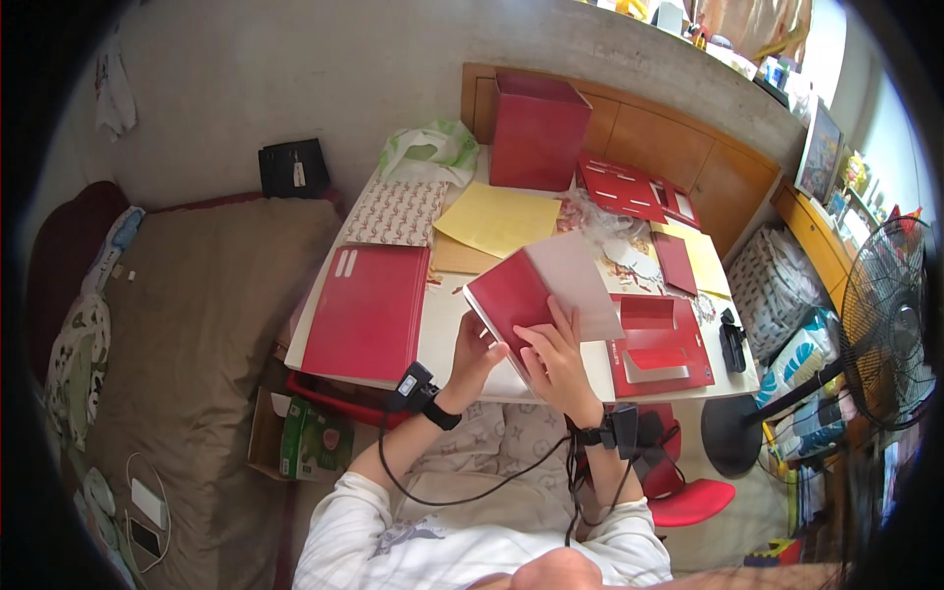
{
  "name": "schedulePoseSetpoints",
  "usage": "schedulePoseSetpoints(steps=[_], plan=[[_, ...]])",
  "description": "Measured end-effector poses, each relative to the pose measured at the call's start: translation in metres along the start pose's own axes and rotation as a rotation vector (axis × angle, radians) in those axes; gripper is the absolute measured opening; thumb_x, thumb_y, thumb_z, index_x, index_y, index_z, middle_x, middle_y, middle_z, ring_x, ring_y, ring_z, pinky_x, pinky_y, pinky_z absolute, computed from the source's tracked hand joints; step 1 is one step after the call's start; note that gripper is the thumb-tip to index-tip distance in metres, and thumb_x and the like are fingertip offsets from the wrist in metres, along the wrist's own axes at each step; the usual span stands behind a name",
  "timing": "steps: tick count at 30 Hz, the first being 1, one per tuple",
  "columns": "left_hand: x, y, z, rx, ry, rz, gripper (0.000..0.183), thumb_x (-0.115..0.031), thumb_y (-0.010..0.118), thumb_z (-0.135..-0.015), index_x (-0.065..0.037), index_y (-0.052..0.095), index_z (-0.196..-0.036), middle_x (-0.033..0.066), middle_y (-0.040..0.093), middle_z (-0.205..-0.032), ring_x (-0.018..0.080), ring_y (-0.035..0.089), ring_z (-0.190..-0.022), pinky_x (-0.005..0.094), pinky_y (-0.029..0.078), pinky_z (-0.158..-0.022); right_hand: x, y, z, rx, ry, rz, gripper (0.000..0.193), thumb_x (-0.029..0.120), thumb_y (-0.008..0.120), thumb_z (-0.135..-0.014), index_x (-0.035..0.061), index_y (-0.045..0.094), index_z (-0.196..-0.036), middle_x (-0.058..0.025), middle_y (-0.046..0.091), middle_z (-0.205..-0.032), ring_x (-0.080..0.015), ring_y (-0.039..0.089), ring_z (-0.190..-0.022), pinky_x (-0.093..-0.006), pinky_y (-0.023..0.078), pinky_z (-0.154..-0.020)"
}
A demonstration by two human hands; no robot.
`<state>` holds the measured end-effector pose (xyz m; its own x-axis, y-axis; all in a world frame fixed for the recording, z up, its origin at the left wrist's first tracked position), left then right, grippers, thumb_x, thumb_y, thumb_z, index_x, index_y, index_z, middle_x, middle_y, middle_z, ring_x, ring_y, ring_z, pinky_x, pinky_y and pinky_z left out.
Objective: Assembling and inspecting paper wallet components on a desk.
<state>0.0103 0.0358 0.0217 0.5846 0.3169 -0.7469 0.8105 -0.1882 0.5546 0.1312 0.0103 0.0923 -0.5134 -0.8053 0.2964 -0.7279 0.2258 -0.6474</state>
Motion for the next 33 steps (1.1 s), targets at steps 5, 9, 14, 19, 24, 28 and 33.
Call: schedulePoseSetpoints(steps=[5, 9, 14, 19, 24, 28, 33], plan=[[-0.013, 0.015, 0.005, 0.077, 0.119, -0.069, 0.072, -0.015, 0.073, -0.073, -0.007, 0.023, -0.125, 0.0077, 0.039, -0.119, 0.0171, 0.044, -0.112, 0.0328, 0.04, -0.093, 0.006, -0.007, -0.007, -0.042, -0.013, -0.01, 0.024, 0.008, 0.055, -0.082, 0.0046, 0.06, -0.105, -0.0108, 0.056, -0.097, -0.04, 0.04, -0.115, -0.0554, 0.024, -0.099], [-0.015, 0.004, 0.0, -0.05, 0.139, -0.218, 0.076, -0.015, 0.072, -0.073, -0.007, 0.019, -0.127, 0.0081, 0.037, -0.119, 0.0156, 0.043, -0.109, 0.031, 0.039, -0.092, 0.016, -0.005, -0.003, 0.089, -0.02, -0.287, 0.023, 0.006, 0.054, -0.082, 0.0003, 0.058, -0.104, -0.0151, 0.056, -0.095, -0.036, 0.053, -0.095, -0.0438, 0.041, -0.086], [-0.025, 0.01, 0.001, -0.054, 0.134, -0.226, 0.084, -0.02, 0.066, -0.078, -0.006, 0.006, -0.136, 0.0117, 0.034, -0.123, 0.0195, 0.037, -0.115, 0.0347, 0.035, -0.096, 0.031, 0.0, 0.009, 0.188, 0.078, -0.566, 0.03, -0.003, 0.045, -0.084, -0.0016, 0.049, -0.113, -0.0209, 0.057, -0.105, -0.0331, 0.058, -0.095, -0.0338, 0.043, -0.087], [-0.03, 0.005, -0.006, -0.061, 0.018, -0.236, 0.08, -0.019, 0.061, -0.077, -0.005, 0.009, -0.137, 0.0118, 0.034, -0.126, 0.02, 0.036, -0.118, 0.0349, 0.033, -0.098, 0.045, -0.016, 0.012, 0.088, -0.03, -0.727, 0.032, 0.0, 0.048, -0.084, -0.0007, 0.043, -0.116, -0.0191, 0.055, -0.114, -0.0301, 0.057, -0.101, -0.0324, 0.045, -0.083], [-0.03, -0.012, -0.012, 0.01, -0.04, -0.103, 0.073, -0.03, 0.057, -0.076, -0.004, 0.024, -0.136, 0.0122, 0.04, -0.13, 0.0226, 0.041, -0.12, 0.0365, 0.036, -0.098, 0.043, -0.057, 0.023, -0.169, -0.121, -0.387, 0.038, 0.005, 0.056, -0.082, -0.0005, 0.042, -0.117, -0.0196, 0.053, -0.116, -0.0318, 0.053, -0.107, -0.0374, 0.042, -0.089], [-0.023, -0.009, 0.002, 0.048, -0.126, -0.069, 0.069, -0.032, 0.055, -0.075, -0.003, 0.03, -0.133, 0.0134, 0.043, -0.128, 0.0236, 0.042, -0.119, 0.0354, 0.036, -0.098, 0.008, -0.06, 0.01, -0.263, 0.246, -0.225, 0.06, 0.016, 0.068, -0.077, -0.0004, 0.038, -0.125, -0.0224, 0.05, -0.119, -0.0295, 0.051, -0.109, -0.0387, 0.04, -0.091], [-0.007, -0.019, 0.012, -0.003, -0.287, 0.152, 0.059, -0.032, 0.048, -0.077, -0.001, 0.039, -0.126, 0.0143, 0.051, -0.118, 0.024, 0.051, -0.109, 0.0362, 0.041, -0.093, -0.039, 0.009, 0.026, 0.007, 0.537, -0.869, 0.042, 0.012, 0.063, -0.082, -0.0037, 0.048, -0.118, -0.0112, 0.061, -0.098, -0.0126, 0.057, -0.088, -0.0243, 0.045, -0.075]])
Point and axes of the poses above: each hand's wrist, its own z-axis away from the middle knuckle, its own y-axis out of the palm, x = y × z, the point moved 8 cm from there along -z, towards the middle knuckle
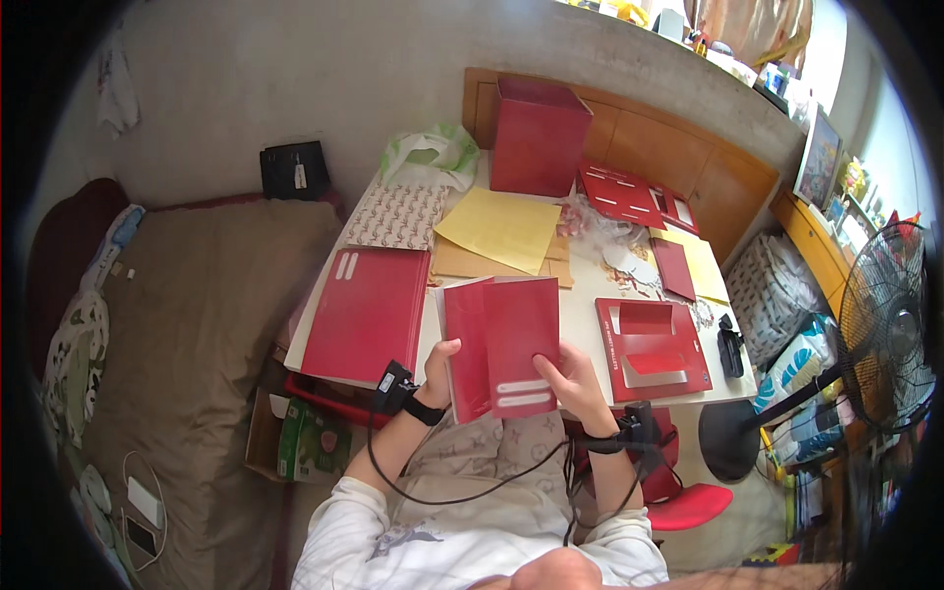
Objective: Assembling and inspecting paper wallet components on a desk.
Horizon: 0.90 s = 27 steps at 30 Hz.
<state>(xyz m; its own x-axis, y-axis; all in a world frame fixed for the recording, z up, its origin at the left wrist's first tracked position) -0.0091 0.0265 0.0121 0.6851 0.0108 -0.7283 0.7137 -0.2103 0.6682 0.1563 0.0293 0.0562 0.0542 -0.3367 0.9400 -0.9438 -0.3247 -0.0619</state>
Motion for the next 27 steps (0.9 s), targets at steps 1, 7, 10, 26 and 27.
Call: schedulePoseSetpoints(steps=[1, 7, 10, 26, 27], plan=[[0.003, -0.003, 0.0, -0.038, -0.058, 0.037, 0.056, -0.032, 0.045, -0.077, 0.0, 0.042, -0.123, 0.0143, 0.054, -0.115, 0.024, 0.054, -0.104, 0.0367, 0.043, -0.091, -0.006, -0.004, 0.0, -0.037, 0.042, -0.093, 0.033, 0.009, 0.061, -0.084, -0.0039, 0.053, -0.112, -0.0082, 0.062, -0.09, -0.0087, 0.056, -0.08, -0.0206, 0.045, -0.069], [-0.006, 0.007, -0.003, -0.004, 0.13, -0.304, 0.034, -0.006, 0.064, -0.08, 0.002, 0.051, -0.11, 0.0055, 0.061, -0.099, 0.0114, 0.058, -0.088, 0.0261, 0.047, -0.079, 0.024, -0.019, -0.004, -0.166, 0.0, 0.331, 0.019, 0.002, 0.056, -0.085, -0.0042, 0.057, -0.103, -0.0014, 0.062, -0.079, -0.0035, 0.05, -0.067, -0.0197, 0.041, -0.058], [-0.002, 0.001, -0.005, -0.037, 0.149, -0.362, 0.032, -0.006, 0.064, -0.08, 0.0, 0.052, -0.11, 0.0059, 0.06, -0.101, 0.0118, 0.057, -0.092, 0.0264, 0.046, -0.081, 0.052, -0.025, -0.005, -0.298, -0.144, 0.515, 0.015, 0.004, 0.056, -0.085, -0.0034, 0.056, -0.098, -0.0055, 0.061, -0.07, -0.0034, 0.048, -0.059, -0.0213, 0.039, -0.05], [-0.02, 0.009, -0.002, 0.139, 0.297, -0.438, 0.045, -0.035, 0.051, -0.092, 0.003, 0.053, -0.115, 0.0069, 0.059, -0.108, 0.0106, 0.052, -0.1, 0.0245, 0.041, -0.086, 0.016, -0.009, -0.002, -0.141, 0.017, -0.213, 0.028, 0.002, 0.052, -0.088, -0.0052, 0.051, -0.115, -0.0069, 0.06, -0.106, -0.0097, 0.055, -0.093, -0.0231, 0.043, -0.082], [-0.01, 0.006, -0.006, 0.162, 0.251, -0.44, 0.036, -0.027, 0.054, -0.091, 0.003, 0.055, -0.112, 0.005, 0.059, -0.103, 0.0082, 0.054, -0.091, 0.0235, 0.045, -0.079, 0.01, 0.002, -0.003, -0.125, 0.023, -0.217, 0.026, 0.002, 0.051, -0.088, -0.0057, 0.051, -0.113, -0.0067, 0.06, -0.104, -0.0092, 0.055, -0.091, -0.0221, 0.044, -0.08]])
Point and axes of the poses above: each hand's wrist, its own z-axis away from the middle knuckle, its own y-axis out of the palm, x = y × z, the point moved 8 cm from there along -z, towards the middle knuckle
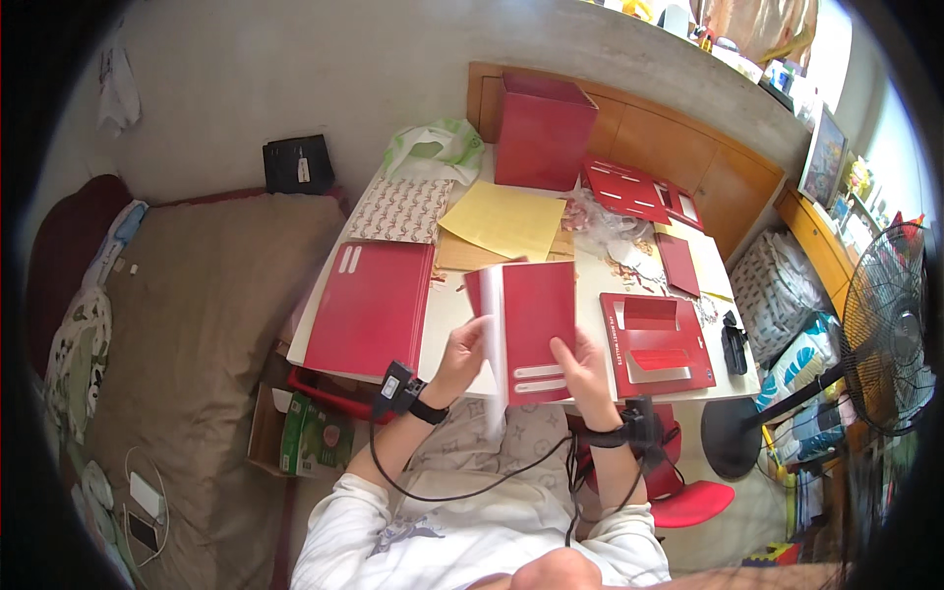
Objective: Assembling and inspecting paper wallet components on a desk.
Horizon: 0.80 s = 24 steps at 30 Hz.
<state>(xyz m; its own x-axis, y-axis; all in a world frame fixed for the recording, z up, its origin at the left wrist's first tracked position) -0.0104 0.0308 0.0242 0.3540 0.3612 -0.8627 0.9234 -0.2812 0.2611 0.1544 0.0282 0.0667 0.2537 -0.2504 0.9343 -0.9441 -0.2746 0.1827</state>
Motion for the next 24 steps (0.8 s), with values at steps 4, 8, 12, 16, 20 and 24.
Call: schedulePoseSetpoints(steps=[4, 8, 12, 16, 20, 24], plan=[[-0.015, 0.032, 0.001, -0.015, -0.015, 0.03, 0.022, -0.007, 0.059, -0.085, 0.002, 0.058, -0.105, 0.0055, 0.062, -0.096, 0.0086, 0.057, -0.085, 0.024, 0.048, -0.073, -0.029, 0.01, 0.007, 0.169, 0.041, 0.18, 0.021, 0.005, 0.048, -0.09, -0.0038, 0.05, -0.11, -0.0068, 0.061, -0.091, -0.0095, 0.058, -0.081, -0.0238, 0.047, -0.071], [-0.012, 0.025, 0.004, -0.171, -0.131, -0.12, 0.018, -0.011, 0.063, -0.083, 0.003, 0.062, -0.095, 0.0051, 0.065, -0.087, 0.0087, 0.059, -0.076, 0.0226, 0.049, -0.065, -0.016, 0.011, 0.014, 0.231, -0.109, 0.352, 0.019, 0.008, 0.046, -0.092, -0.0023, 0.051, -0.107, -0.0074, 0.062, -0.083, -0.0092, 0.058, -0.07, -0.0241, 0.048, -0.064], [0.001, 0.001, 0.004, -0.294, -0.162, -0.073, 0.018, -0.013, 0.062, -0.085, 0.002, 0.063, -0.095, 0.0047, 0.064, -0.087, 0.0097, 0.059, -0.076, 0.0244, 0.048, -0.067, 0.014, -0.021, 0.006, 0.236, 0.089, 0.444, 0.019, 0.011, 0.044, -0.093, -0.002, 0.058, -0.098, -0.0089, 0.064, -0.076, -0.0132, 0.064, -0.069, -0.0244, 0.049, -0.058], [0.01, 0.001, 0.0, -0.287, -0.252, 0.055, 0.021, -0.015, 0.061, -0.085, 0.002, 0.06, -0.098, 0.004, 0.063, -0.09, 0.0108, 0.059, -0.076, 0.0239, 0.048, -0.067, 0.06, -0.114, -0.04, 0.012, -0.193, 0.923, 0.015, 0.01, 0.053, -0.087, -0.0022, 0.06, -0.093, -0.0125, 0.064, -0.07, -0.017, 0.064, -0.065, -0.0279, 0.049, -0.057], [0.018, 0.014, -0.005, -0.262, -0.388, 0.127, 0.019, -0.016, 0.061, -0.086, 0.0, 0.06, -0.095, 0.0041, 0.062, -0.088, 0.0089, 0.058, -0.076, 0.0229, 0.048, -0.066, 0.064, -0.229, -0.094, -0.056, -0.148, 1.318, 0.019, 0.013, 0.059, -0.082, -0.0015, 0.06, -0.093, -0.0171, 0.064, -0.086, -0.0286, 0.064, -0.078, -0.0331, 0.05, -0.068], [0.018, 0.027, -0.02, -0.192, -0.414, 0.139, 0.021, -0.016, 0.061, -0.085, 0.001, 0.059, -0.098, 0.0042, 0.062, -0.088, 0.0097, 0.058, -0.076, 0.0232, 0.048, -0.067, 0.037, -0.305, -0.129, 0.069, -0.073, 1.512, 0.043, 0.024, 0.068, -0.074, 0.0004, 0.056, -0.108, -0.0178, 0.058, -0.108, -0.0319, 0.054, -0.104, -0.0358, 0.042, -0.091]])
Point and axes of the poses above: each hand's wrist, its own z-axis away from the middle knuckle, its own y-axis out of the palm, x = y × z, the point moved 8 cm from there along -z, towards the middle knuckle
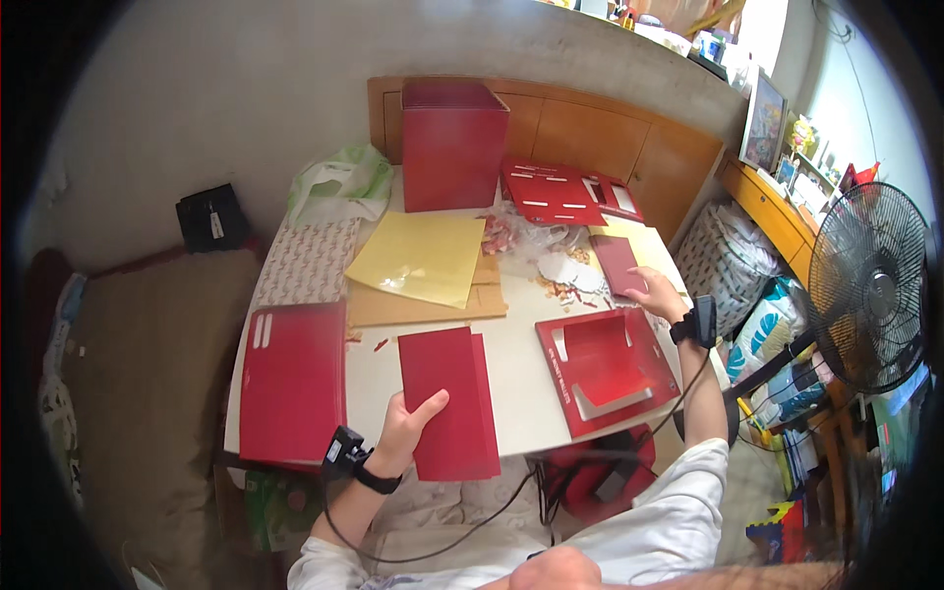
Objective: Assembling and inspecting paper wallet components on a desk.
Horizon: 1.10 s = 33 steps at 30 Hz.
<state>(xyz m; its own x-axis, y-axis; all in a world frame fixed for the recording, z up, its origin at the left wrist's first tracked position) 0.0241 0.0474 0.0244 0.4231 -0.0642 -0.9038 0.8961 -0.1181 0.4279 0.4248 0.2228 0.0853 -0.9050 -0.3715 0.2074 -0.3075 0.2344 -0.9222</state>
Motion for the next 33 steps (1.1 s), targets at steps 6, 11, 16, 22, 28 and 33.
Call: schedulePoseSetpoints(steps=[6, 11, 16, 22, 28, 33], plan=[[0.006, -0.015, -0.013, -0.104, -0.066, -0.012, 0.023, -0.016, 0.06, -0.085, 0.001, 0.058, -0.101, 0.0045, 0.061, -0.089, 0.0102, 0.058, -0.077, 0.024, 0.048, -0.069, -0.03, 0.04, -0.025, 0.19, -0.036, 0.015, 0.063, 0.03, 0.074, -0.065, 0.001, 0.053, -0.116, -0.0198, 0.056, -0.114, -0.0316, 0.052, -0.108, -0.0351, 0.04, -0.094], [0.003, -0.021, -0.02, -0.13, -0.072, -0.007, 0.021, -0.014, 0.059, -0.085, 0.0, 0.057, -0.101, 0.004, 0.061, -0.09, 0.0101, 0.058, -0.077, 0.0239, 0.048, -0.068, -0.027, 0.039, -0.031, 0.222, -0.039, 0.021, 0.054, 0.029, 0.072, -0.067, 0.0015, 0.057, -0.112, -0.0179, 0.059, -0.11, -0.0326, 0.056, -0.101, -0.0359, 0.043, -0.089], [0.004, -0.02, -0.024, -0.126, -0.078, 0.044, 0.021, -0.014, 0.058, -0.086, -0.001, 0.057, -0.102, 0.0043, 0.061, -0.091, 0.0105, 0.058, -0.077, 0.0239, 0.048, -0.069, -0.022, 0.034, -0.034, 0.208, -0.08, 0.017, 0.043, 0.027, 0.07, -0.072, 0.0008, 0.06, -0.105, -0.017, 0.063, -0.099, -0.0326, 0.06, -0.092, -0.0358, 0.046, -0.081], [0.005, -0.022, -0.025, -0.109, -0.082, 0.055, 0.021, -0.013, 0.058, -0.086, 0.0, 0.057, -0.103, 0.0048, 0.061, -0.091, 0.011, 0.059, -0.078, 0.0241, 0.048, -0.069, -0.016, 0.044, -0.026, 0.166, -0.121, 0.112, 0.035, 0.026, 0.064, -0.077, 0.0044, 0.06, -0.104, -0.0143, 0.062, -0.099, -0.0318, 0.058, -0.091, -0.0375, 0.047, -0.079], [0.006, -0.022, -0.023, -0.107, -0.083, 0.053, 0.021, -0.013, 0.058, -0.086, 0.0, 0.057, -0.102, 0.0052, 0.062, -0.091, 0.0107, 0.059, -0.077, 0.0236, 0.048, -0.068, -0.009, 0.042, -0.018, 0.118, -0.148, 0.159, 0.031, 0.024, 0.061, -0.08, 0.0053, 0.059, -0.104, -0.013, 0.061, -0.1, -0.0309, 0.058, -0.091, -0.0378, 0.047, -0.078], [0.005, -0.021, -0.022, -0.115, -0.086, 0.056, 0.02, -0.014, 0.058, -0.086, -0.001, 0.058, -0.101, 0.0048, 0.062, -0.089, 0.0105, 0.059, -0.077, 0.0235, 0.048, -0.068, -0.011, 0.043, -0.019, 0.143, -0.137, 0.122, 0.03, 0.02, 0.061, -0.08, 0.0039, 0.059, -0.105, -0.0135, 0.062, -0.1, -0.0315, 0.058, -0.091, -0.0374, 0.047, -0.077]])
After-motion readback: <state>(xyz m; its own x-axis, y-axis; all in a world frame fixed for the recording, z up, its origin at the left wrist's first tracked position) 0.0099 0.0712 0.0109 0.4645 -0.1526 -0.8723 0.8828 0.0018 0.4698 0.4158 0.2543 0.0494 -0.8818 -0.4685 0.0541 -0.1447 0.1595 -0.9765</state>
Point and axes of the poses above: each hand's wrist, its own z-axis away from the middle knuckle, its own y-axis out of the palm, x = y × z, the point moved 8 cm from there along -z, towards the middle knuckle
